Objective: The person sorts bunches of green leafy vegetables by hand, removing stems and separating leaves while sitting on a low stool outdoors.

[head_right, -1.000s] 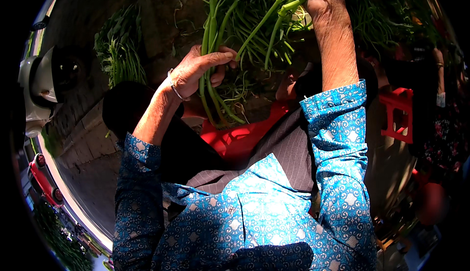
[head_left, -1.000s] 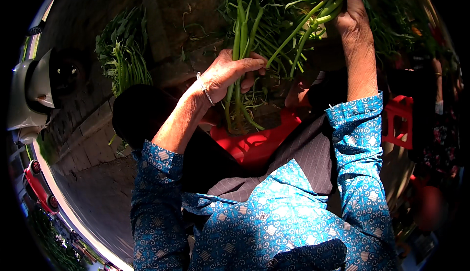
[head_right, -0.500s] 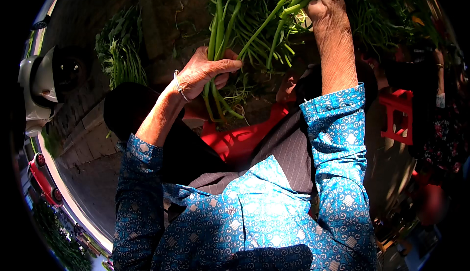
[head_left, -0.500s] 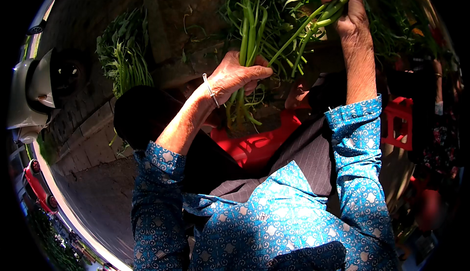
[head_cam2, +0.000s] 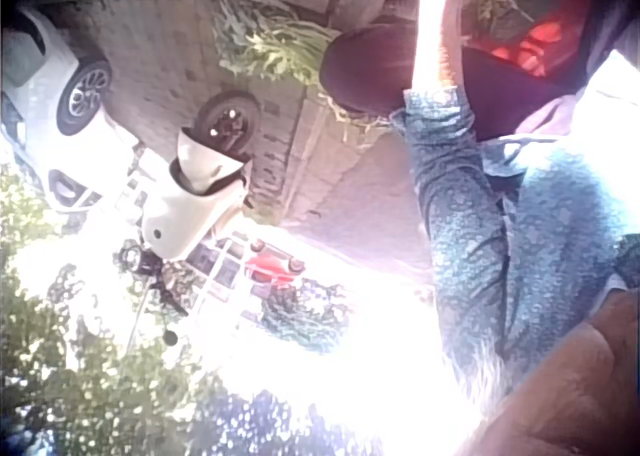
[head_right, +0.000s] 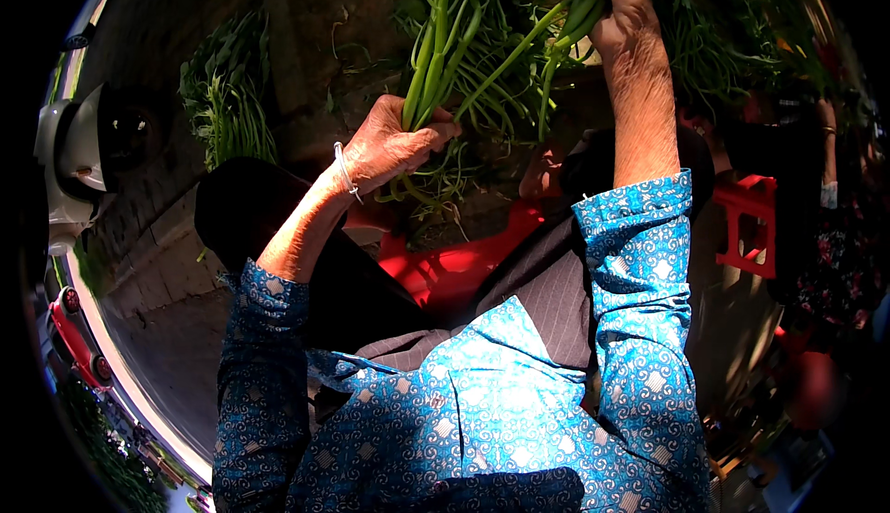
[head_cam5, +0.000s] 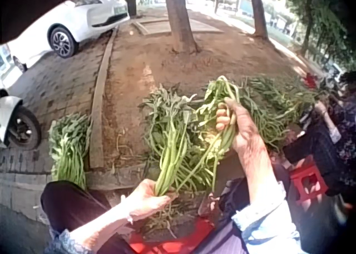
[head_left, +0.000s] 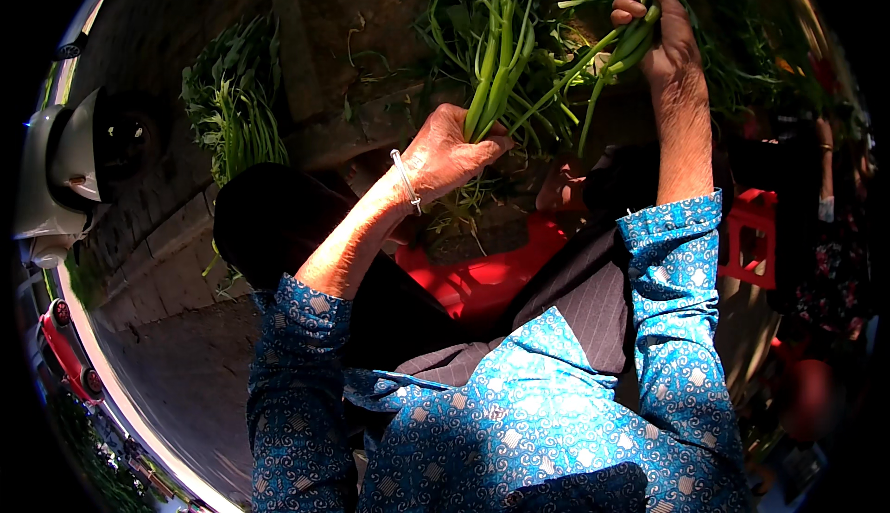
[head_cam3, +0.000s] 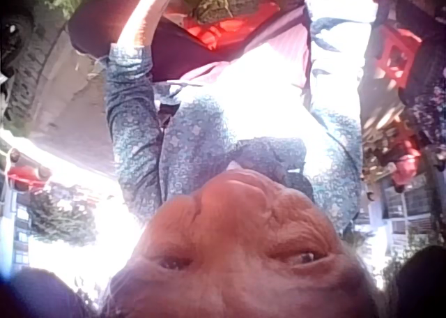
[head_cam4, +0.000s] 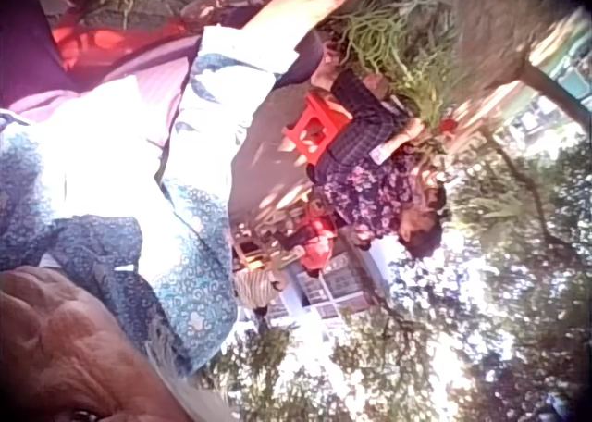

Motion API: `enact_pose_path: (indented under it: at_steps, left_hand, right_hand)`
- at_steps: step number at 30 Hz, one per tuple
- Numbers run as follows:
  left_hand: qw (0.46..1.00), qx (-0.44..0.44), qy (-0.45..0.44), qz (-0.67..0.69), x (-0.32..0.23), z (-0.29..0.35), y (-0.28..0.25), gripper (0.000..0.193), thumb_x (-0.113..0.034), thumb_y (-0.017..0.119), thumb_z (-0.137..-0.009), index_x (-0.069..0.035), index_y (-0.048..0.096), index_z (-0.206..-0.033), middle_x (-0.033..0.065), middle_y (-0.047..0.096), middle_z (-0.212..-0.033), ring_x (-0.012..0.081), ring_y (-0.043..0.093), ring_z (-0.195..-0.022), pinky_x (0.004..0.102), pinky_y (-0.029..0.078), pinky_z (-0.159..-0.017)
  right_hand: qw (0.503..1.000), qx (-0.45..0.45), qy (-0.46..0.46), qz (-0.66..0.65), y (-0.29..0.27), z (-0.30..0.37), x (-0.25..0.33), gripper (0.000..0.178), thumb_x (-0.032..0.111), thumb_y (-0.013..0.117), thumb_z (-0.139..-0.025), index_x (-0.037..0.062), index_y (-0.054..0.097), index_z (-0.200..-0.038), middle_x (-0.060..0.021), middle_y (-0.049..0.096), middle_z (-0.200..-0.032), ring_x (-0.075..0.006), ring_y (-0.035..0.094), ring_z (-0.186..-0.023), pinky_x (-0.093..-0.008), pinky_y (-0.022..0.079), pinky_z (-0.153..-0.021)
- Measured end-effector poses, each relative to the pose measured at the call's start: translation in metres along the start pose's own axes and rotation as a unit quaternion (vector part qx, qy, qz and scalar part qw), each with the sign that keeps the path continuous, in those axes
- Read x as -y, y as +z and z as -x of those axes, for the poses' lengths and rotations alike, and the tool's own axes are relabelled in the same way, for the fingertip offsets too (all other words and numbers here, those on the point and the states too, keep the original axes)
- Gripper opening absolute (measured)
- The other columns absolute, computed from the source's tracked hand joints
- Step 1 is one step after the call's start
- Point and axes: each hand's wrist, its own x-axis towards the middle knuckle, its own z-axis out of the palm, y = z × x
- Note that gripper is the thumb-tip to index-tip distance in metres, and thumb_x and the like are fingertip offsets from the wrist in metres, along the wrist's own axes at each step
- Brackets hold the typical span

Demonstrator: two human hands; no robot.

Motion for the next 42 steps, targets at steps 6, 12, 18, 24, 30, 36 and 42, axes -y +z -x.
enact_pose_path:
  at_steps: [6,12,18,24,30,36,42]
  left_hand:
    - [0.998,-0.008,0.011,-0.063,0.01,-0.001,0.001,0.015,-0.015,0.063,-0.076,0.0,0.063,-0.081,-0.0031,0.049,-0.058,0.0026,0.041,-0.046,0.0185,0.031,-0.04]
    - [0.997,-0.022,0.009,-0.069,0.014,-0.006,0.001,0.014,-0.013,0.061,-0.076,-0.001,0.064,-0.082,-0.002,0.05,-0.058,0.0038,0.043,-0.046,0.0183,0.033,-0.04]
    - [0.998,-0.06,0.012,-0.029,0.004,-0.007,-0.005,0.014,-0.012,0.059,-0.077,0.0,0.063,-0.083,0.0003,0.052,-0.06,0.0048,0.043,-0.045,0.0192,0.035,-0.041]
    - [0.995,-0.082,-0.011,0.061,-0.002,-0.009,-0.01,0.013,-0.011,0.062,-0.078,0.002,0.061,-0.078,0.0037,0.053,-0.058,0.0065,0.042,-0.042,0.0208,0.035,-0.04]
    - [0.993,-0.097,-0.01,0.069,-0.002,-0.012,-0.011,0.013,-0.01,0.062,-0.077,0.001,0.06,-0.07,0.0035,0.052,-0.056,0.0073,0.041,-0.041,0.0215,0.033,-0.04]
    - [0.99,-0.119,0.001,0.072,-0.003,-0.013,-0.013,0.013,-0.01,0.061,-0.075,-0.001,0.059,-0.067,0.0034,0.051,-0.055,0.008,0.041,-0.042,0.022,0.032,-0.041]
    - [0.978,-0.118,-0.028,0.169,-0.005,-0.009,-0.019,0.012,-0.011,0.059,-0.076,0.0,0.059,-0.072,0.0046,0.052,-0.061,0.0087,0.04,-0.044,0.0218,0.031,-0.042]
  right_hand:
    - [0.991,-0.099,-0.035,0.082,0.032,0.013,-0.013,0.021,0.025,0.062,-0.082,0.007,0.052,-0.083,0.0018,0.05,-0.066,-0.0066,0.045,-0.048,-0.0222,0.04,-0.044]
    - [0.987,-0.126,-0.045,0.089,0.038,0.014,-0.012,0.02,0.026,0.061,-0.082,0.0083,0.052,-0.082,0.0032,0.049,-0.064,-0.0065,0.045,-0.047,-0.0221,0.041,-0.044]
    - [0.987,-0.128,-0.077,0.066,0.03,0.009,-0.01,0.02,0.027,0.06,-0.083,0.0092,0.052,-0.08,0.0027,0.048,-0.062,-0.0078,0.046,-0.047,-0.0228,0.042,-0.044]
    - [0.984,-0.133,-0.095,0.065,0.027,0.009,-0.011,0.021,0.028,0.059,-0.084,0.0089,0.051,-0.079,0.0019,0.048,-0.061,-0.0087,0.046,-0.047,-0.0235,0.042,-0.043]
    - [0.982,-0.137,-0.11,0.071,0.027,0.008,-0.013,0.021,0.027,0.057,-0.086,0.0082,0.051,-0.079,0.0013,0.047,-0.061,-0.0094,0.045,-0.046,-0.0241,0.041,-0.043]
    - [0.978,-0.148,-0.128,0.067,0.03,0.008,-0.014,0.02,0.026,0.053,-0.087,0.0084,0.049,-0.079,-0.0007,0.048,-0.062,-0.0108,0.045,-0.047,-0.0252,0.041,-0.043]
    - [0.977,-0.153,-0.138,0.062,0.029,0.01,-0.018,0.021,0.026,0.051,-0.088,0.0095,0.048,-0.077,-0.0019,0.048,-0.062,-0.0118,0.046,-0.047,-0.026,0.041,-0.043]
